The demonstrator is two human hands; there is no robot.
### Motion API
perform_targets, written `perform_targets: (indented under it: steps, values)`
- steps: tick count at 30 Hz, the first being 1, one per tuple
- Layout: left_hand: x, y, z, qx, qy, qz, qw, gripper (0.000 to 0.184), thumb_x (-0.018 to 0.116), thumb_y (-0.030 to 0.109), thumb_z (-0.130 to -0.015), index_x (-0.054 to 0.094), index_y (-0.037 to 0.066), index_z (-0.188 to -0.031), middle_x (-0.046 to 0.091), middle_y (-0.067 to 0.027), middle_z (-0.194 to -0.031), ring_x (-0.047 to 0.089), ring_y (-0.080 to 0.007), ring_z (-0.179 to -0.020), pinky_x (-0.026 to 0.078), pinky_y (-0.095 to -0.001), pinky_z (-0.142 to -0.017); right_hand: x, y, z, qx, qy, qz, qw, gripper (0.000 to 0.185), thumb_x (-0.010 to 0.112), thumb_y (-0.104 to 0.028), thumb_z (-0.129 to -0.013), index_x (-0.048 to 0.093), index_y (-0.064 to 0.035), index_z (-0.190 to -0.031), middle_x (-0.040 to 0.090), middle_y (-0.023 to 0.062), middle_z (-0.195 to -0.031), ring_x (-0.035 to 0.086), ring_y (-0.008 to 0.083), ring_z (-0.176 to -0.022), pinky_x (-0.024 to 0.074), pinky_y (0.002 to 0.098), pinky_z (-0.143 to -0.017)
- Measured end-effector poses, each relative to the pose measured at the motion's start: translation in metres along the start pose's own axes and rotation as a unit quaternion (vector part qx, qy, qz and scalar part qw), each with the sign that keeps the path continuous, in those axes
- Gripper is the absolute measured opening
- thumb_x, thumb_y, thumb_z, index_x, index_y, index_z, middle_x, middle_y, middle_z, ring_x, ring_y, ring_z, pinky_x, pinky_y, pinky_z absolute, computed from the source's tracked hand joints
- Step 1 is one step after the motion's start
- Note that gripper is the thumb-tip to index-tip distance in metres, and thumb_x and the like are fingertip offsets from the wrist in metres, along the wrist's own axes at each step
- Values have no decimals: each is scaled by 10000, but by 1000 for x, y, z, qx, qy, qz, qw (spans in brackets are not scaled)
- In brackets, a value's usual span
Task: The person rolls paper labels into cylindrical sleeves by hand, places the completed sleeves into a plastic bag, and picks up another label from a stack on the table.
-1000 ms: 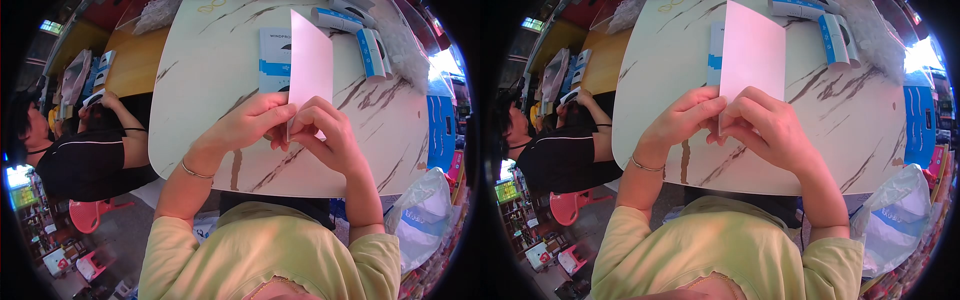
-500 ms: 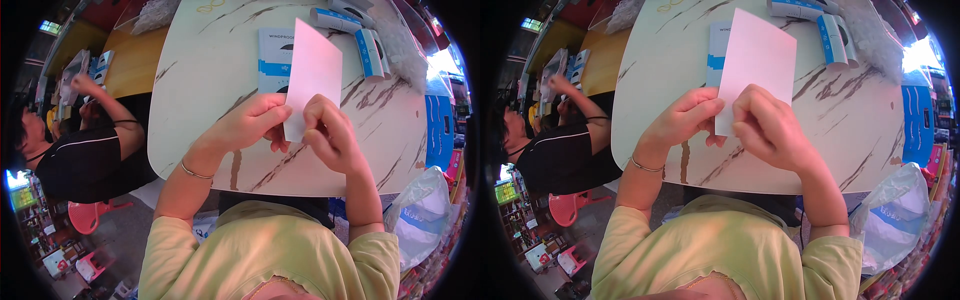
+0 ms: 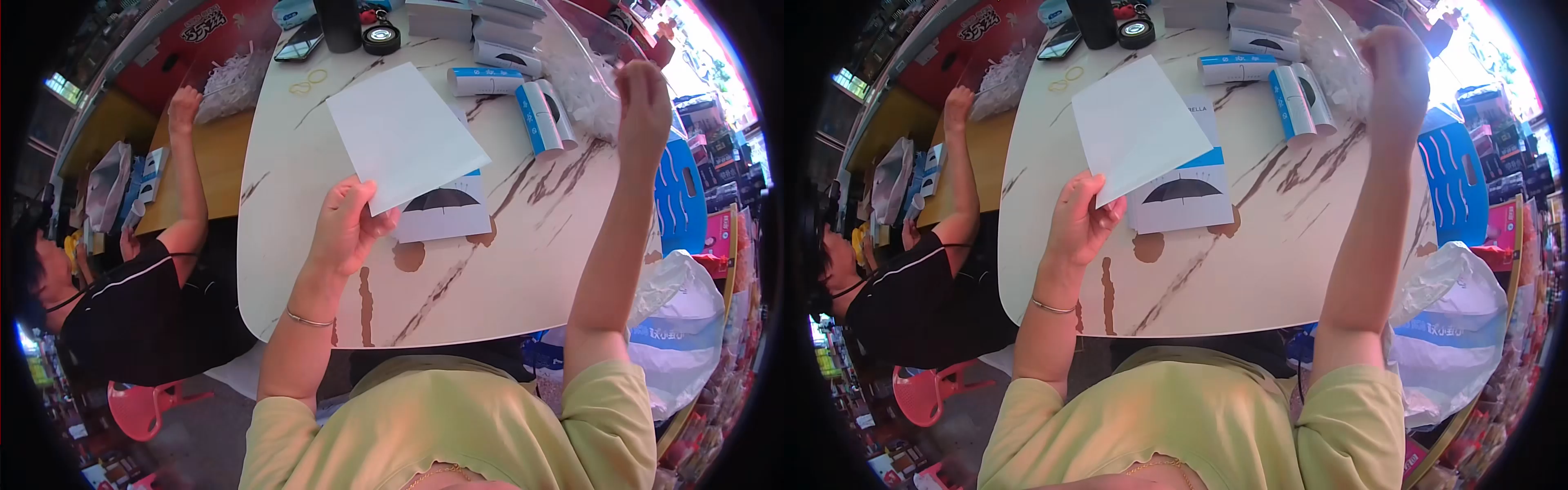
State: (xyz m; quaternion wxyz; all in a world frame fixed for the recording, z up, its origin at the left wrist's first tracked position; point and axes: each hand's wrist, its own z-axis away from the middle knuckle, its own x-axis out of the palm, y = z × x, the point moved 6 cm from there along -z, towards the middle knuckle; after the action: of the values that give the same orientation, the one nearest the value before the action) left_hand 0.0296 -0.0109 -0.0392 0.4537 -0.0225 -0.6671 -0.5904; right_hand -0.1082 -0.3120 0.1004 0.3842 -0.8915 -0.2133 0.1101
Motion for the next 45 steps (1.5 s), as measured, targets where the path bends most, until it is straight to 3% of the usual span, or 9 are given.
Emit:
perform_targets:
  steps: [5, 7, 13, 14, 18, 24, 34, 42, 45]
  values:
    - [8, -2, 3, -3, 49, -31, 998, 184, 458, 157, -862, 486, 41, -722, 517, -35, -597, 502, -104, -508, 365, -168, -395, -55, 77, -85, -6, -40, 289, 957, 308, 526, -228, -858, 546, -74, -1124, 589, 57, -977, 559, 128, -832, 436, 257, -721]
    - [12, -1, 4, -4, 38, -29, 999, 175, 457, 159, -862, 496, 35, -744, 520, -36, -600, 504, -105, -504, 370, -173, -391, -48, 66, -87, -137, -74, 560, 814, 352, 538, -221, -831, 532, -71, -1149, 580, 84, -1032, 557, 133, -829, 436, 268, -720]
    - [14, -7, 4, -26, -39, -5, 999, 171, 446, 155, -870, 523, 2, -850, 543, -53, -643, 517, -117, -513, 405, -202, -412, 46, -42, 44, -162, -219, 317, 909, 530, 618, 60, -661, 567, -172, -1135, 473, 14, -1257, 483, 198, -1034, 461, 285, -702]
    - [16, -7, 4, -28, -75, 11, 997, 182, 438, 144, -877, 528, -14, -886, 556, -66, -674, 525, -126, -536, 420, -222, -433, 65, -53, 74, -235, -276, 358, 861, 525, 648, 35, -603, 603, -159, -1089, 463, 24, -1270, 440, 227, -1117, 458, 310, -764]
    - [20, -12, 7, -43, -99, -11, 994, 193, 433, 150, -879, 515, -15, -938, 563, -71, -706, 533, -124, -556, 437, -237, -468, 84, -59, 131, -181, -355, 131, 908, 344, 664, -17, -507, 673, -122, -834, 551, 77, -1142, 512, 284, -1001, 485, 327, -716]
    - [9, -11, -2, -19, -37, 37, 998, 327, 440, 125, -887, 399, -7, -1184, 525, -72, -1075, 516, -119, -973, 436, -278, -833, 89, -61, 142, -109, -446, -35, 888, 269, 629, 7, -525, 653, -42, -788, 635, 49, -802, 602, 236, -810, 487, 317, -689]
    - [20, -11, -1, -40, -172, 136, 975, 495, 369, 441, -906, 383, 88, -1253, 490, -62, -1184, 478, -144, -1080, 423, -313, -864, 78, -18, 152, 206, -298, -189, 913, 132, 584, 61, -738, 565, 18, -862, 619, 63, -746, 616, 127, -638, 489, 209, -543]
    - [15, -15, -3, -12, -134, -183, 974, 437, 662, 10, -714, 465, 54, -1101, 504, -106, -1145, 493, -154, -1031, 421, -288, -837, 87, -36, 151, -8, -421, -82, 903, 127, 621, 74, -709, 570, 8, -805, 631, 76, -756, 623, 139, -638, 500, 217, -567]
    - [18, -7, -2, 14, -75, -258, 963, 477, 637, -57, -681, 467, 39, -1116, 528, -98, -1103, 509, -152, -1005, 420, -278, -841, 88, -34, 156, 53, -422, -115, 898, 111, 637, 62, -701, 573, 2, -769, 639, 87, -771, 627, 152, -660, 508, 226, -583]
